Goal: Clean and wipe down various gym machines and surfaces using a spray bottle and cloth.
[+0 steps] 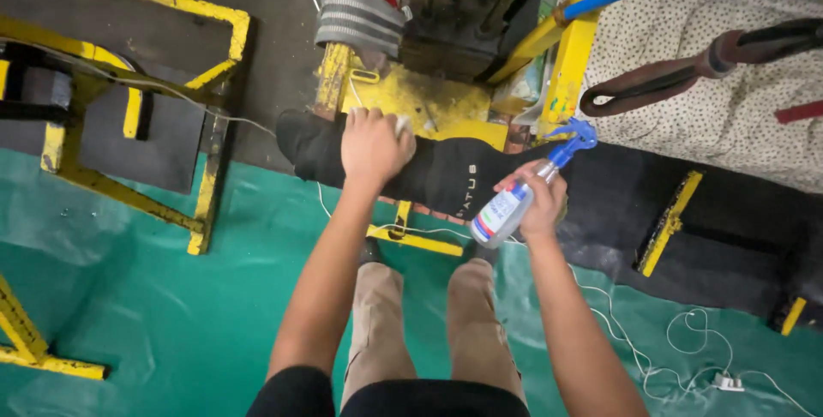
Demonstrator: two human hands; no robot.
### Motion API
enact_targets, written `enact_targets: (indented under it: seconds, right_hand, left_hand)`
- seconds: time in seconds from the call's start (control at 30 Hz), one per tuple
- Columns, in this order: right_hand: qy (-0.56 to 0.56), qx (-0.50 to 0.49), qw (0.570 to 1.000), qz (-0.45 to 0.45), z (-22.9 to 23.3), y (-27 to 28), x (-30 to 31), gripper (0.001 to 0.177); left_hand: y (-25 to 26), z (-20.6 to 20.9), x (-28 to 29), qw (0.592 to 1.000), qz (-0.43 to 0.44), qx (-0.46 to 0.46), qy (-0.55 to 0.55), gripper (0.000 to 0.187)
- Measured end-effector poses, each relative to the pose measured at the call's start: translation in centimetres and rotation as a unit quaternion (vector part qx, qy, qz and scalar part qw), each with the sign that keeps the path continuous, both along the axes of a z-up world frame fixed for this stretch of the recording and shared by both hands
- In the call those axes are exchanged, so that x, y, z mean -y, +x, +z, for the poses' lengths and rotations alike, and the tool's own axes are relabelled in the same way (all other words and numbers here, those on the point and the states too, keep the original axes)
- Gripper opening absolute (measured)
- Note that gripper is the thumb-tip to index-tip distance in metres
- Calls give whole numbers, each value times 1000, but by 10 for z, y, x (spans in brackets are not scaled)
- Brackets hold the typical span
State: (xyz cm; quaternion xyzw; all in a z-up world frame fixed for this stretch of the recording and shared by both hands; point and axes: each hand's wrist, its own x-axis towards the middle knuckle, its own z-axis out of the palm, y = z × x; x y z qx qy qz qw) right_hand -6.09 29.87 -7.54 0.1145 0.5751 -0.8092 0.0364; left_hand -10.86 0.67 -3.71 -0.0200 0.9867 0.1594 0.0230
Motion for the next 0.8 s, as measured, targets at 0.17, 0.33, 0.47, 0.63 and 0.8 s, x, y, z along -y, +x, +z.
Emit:
enact_targets:
  seconds: [0.17, 0.33, 0.47, 0.63, 0.8]
  right_hand:
    - [12, 2, 1000, 5, 11, 1, 1, 24]
    - [4, -1, 1000, 7, 10, 3, 1, 25]
    - [13, -1, 1000, 16, 17, 3, 3, 25]
    - [-10, -6, 1000, 2, 2, 2, -3, 25]
    - [-36, -3, 999, -8, 2, 2, -6, 26]
  left_hand:
    - [-7, -6, -12, 995, 19, 75, -56, 37]
    - [95, -9, -40, 969, 69, -188, 146, 22]
    - [176, -40, -69, 910, 243, -78, 327, 22]
    - [131, -3, -100, 934, 71, -220, 274, 42]
    - [51, -5, -119, 980, -49, -139, 132, 41]
